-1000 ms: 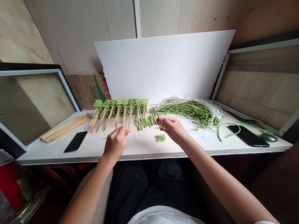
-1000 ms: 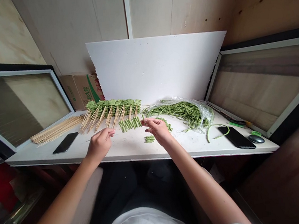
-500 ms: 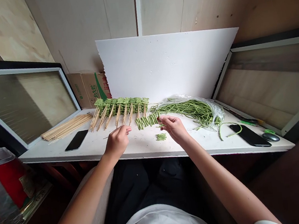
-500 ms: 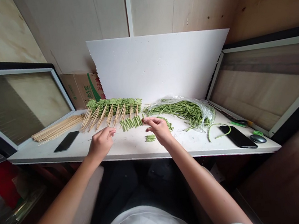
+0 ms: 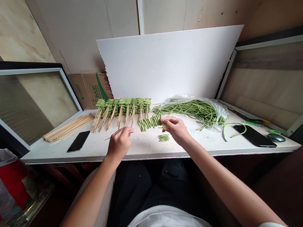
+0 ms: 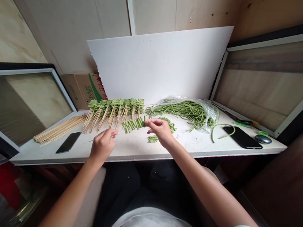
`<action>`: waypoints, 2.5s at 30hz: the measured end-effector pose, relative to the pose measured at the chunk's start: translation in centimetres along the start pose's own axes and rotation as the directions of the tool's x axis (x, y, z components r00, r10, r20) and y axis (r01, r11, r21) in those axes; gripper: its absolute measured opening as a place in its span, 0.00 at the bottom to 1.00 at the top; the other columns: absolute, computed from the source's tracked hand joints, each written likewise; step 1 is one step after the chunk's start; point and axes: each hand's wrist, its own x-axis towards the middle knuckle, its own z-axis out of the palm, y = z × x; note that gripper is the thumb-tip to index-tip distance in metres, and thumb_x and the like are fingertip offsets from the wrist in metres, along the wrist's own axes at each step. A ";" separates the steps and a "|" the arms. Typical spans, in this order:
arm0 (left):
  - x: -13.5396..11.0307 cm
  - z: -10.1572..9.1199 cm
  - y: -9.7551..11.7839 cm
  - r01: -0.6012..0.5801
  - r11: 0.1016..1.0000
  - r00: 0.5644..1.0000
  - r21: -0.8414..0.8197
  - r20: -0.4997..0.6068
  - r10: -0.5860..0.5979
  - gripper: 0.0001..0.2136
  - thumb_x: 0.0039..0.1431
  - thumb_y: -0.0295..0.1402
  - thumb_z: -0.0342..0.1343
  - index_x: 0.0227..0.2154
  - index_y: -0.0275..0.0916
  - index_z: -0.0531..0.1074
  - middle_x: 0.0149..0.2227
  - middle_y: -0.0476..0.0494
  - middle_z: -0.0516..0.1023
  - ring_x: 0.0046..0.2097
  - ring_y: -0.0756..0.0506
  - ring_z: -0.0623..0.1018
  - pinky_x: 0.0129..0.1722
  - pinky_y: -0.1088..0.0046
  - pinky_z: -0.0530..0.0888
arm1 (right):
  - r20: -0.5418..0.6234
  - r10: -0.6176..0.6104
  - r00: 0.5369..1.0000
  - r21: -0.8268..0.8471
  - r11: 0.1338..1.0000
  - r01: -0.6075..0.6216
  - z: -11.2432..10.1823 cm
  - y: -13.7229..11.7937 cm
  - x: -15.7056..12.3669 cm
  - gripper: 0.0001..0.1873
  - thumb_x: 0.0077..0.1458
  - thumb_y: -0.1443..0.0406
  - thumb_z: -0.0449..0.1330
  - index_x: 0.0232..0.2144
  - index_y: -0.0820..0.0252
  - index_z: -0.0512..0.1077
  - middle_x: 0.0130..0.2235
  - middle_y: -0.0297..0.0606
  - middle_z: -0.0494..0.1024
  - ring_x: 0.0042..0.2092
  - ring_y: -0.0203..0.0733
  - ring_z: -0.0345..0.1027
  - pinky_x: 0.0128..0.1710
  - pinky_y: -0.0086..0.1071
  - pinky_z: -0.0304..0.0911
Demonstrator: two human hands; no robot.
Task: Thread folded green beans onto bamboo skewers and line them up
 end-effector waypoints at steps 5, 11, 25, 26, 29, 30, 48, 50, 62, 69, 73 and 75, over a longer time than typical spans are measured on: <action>0.1 -0.3 -0.1 0.000 1.000 1.000 0.022 -0.002 0.000 0.20 0.52 0.10 0.45 0.37 0.38 0.74 0.33 0.45 0.84 0.35 0.45 0.85 0.34 0.73 0.81 | 0.040 0.010 0.999 0.007 1.000 -0.010 0.1 0.0 -0.2 0.17 0.40 0.53 0.80 0.27 0.58 0.83 0.34 0.36 0.80 0.35 0.38 0.71 0.30 0.31 0.73; 0.2 -0.7 -0.6 -0.003 1.000 1.000 0.030 0.013 0.002 0.19 0.53 0.11 0.46 0.36 0.38 0.75 0.33 0.45 0.84 0.34 0.45 0.84 0.34 0.72 0.81 | 0.099 0.038 0.994 -0.027 0.999 -0.036 0.3 -0.1 -0.4 0.16 0.42 0.54 0.79 0.26 0.57 0.81 0.30 0.34 0.76 0.33 0.37 0.68 0.32 0.33 0.75; 0.4 -0.6 -1.0 -0.060 0.998 0.998 0.002 0.006 0.060 0.20 0.53 0.10 0.45 0.36 0.37 0.74 0.32 0.46 0.84 0.34 0.45 0.84 0.34 0.71 0.81 | 0.109 0.071 0.991 -0.018 0.997 -0.070 0.7 -0.7 -0.7 0.19 0.44 0.50 0.78 0.29 0.59 0.82 0.34 0.37 0.74 0.37 0.39 0.65 0.30 0.30 0.71; 0.4 -0.5 -1.0 -0.056 0.998 0.998 -0.003 0.011 0.056 0.20 0.52 0.10 0.45 0.36 0.37 0.74 0.33 0.46 0.84 0.34 0.45 0.84 0.34 0.71 0.81 | 0.110 0.069 0.992 -0.030 0.997 -0.066 0.7 -0.7 -0.6 0.19 0.44 0.50 0.77 0.29 0.59 0.82 0.34 0.37 0.74 0.38 0.39 0.66 0.30 0.30 0.71; 0.2 -0.4 -1.1 -0.040 0.999 0.998 -0.017 0.037 0.041 0.20 0.52 0.10 0.45 0.35 0.38 0.75 0.33 0.45 0.84 0.35 0.45 0.84 0.35 0.71 0.81 | 0.107 0.063 0.992 -0.055 0.997 -0.057 0.6 -0.6 -0.5 0.19 0.45 0.50 0.77 0.29 0.58 0.82 0.36 0.38 0.77 0.39 0.40 0.68 0.31 0.30 0.71; 0.2 -0.4 -1.0 -0.036 0.999 0.998 -0.022 0.045 0.037 0.20 0.52 0.10 0.44 0.35 0.38 0.75 0.33 0.45 0.84 0.36 0.45 0.84 0.36 0.70 0.81 | 0.107 0.060 0.992 -0.055 0.997 -0.054 0.5 -0.6 -0.5 0.19 0.45 0.50 0.76 0.29 0.58 0.82 0.36 0.39 0.77 0.39 0.40 0.68 0.31 0.30 0.71; 0.3 -0.6 -1.4 -0.007 0.999 0.998 -0.049 0.056 0.009 0.20 0.50 0.10 0.45 0.36 0.38 0.74 0.33 0.46 0.85 0.34 0.45 0.85 0.34 0.72 0.81 | 0.240 -0.001 0.971 -0.177 0.983 0.044 -0.4 -1.2 -0.2 0.17 0.45 0.52 0.78 0.31 0.56 0.82 0.34 0.36 0.81 0.33 0.38 0.71 0.31 0.31 0.70; 0.2 -0.6 -1.4 0.000 0.999 0.997 -0.047 0.075 0.003 0.20 0.51 0.11 0.45 0.36 0.38 0.75 0.34 0.45 0.85 0.35 0.45 0.85 0.34 0.72 0.81 | 0.251 -0.009 0.968 -0.205 0.977 0.062 -0.4 -1.6 -0.3 0.18 0.46 0.51 0.77 0.31 0.56 0.82 0.35 0.37 0.82 0.33 0.38 0.72 0.31 0.31 0.70; 0.1 -0.5 -1.8 0.014 0.998 0.999 -0.059 0.043 -0.011 0.20 0.52 0.11 0.45 0.37 0.37 0.76 0.34 0.44 0.85 0.35 0.45 0.85 0.35 0.71 0.82 | 0.224 -0.067 0.972 -0.235 0.965 0.121 -0.3 -1.2 -0.3 0.26 0.42 0.49 0.79 0.40 0.57 0.82 0.36 0.39 0.82 0.36 0.43 0.75 0.29 0.33 0.72; 0.1 -0.3 -1.8 -0.008 0.997 1.000 -0.077 -0.001 0.008 0.20 0.55 0.10 0.44 0.39 0.37 0.75 0.35 0.44 0.84 0.37 0.46 0.85 0.39 0.71 0.82 | 0.303 -0.095 0.948 -0.323 0.926 0.196 0.2 -2.0 -0.8 0.22 0.48 0.46 0.75 0.30 0.58 0.81 0.33 0.38 0.78 0.33 0.40 0.70 0.29 0.33 0.72; -0.1 0.0 -2.3 0.014 0.997 1.000 -0.076 0.022 -0.013 0.18 0.58 0.12 0.47 0.39 0.37 0.76 0.35 0.43 0.84 0.39 0.43 0.84 0.41 0.67 0.81 | 0.320 -0.246 0.915 -0.424 0.826 0.371 0.5 -2.8 -1.5 0.19 0.54 0.47 0.73 0.35 0.55 0.83 0.38 0.41 0.81 0.38 0.45 0.73 0.32 0.35 0.72; -0.1 0.1 -2.5 0.010 0.998 1.000 -0.055 0.020 -0.009 0.17 0.60 0.12 0.48 0.38 0.38 0.76 0.35 0.44 0.84 0.39 0.43 0.83 0.42 0.65 0.79 | 0.380 -0.343 0.859 -0.459 0.737 0.497 0.9 -3.6 -2.2 0.15 0.57 0.50 0.72 0.39 0.52 0.84 0.41 0.43 0.82 0.42 0.48 0.74 0.35 0.37 0.73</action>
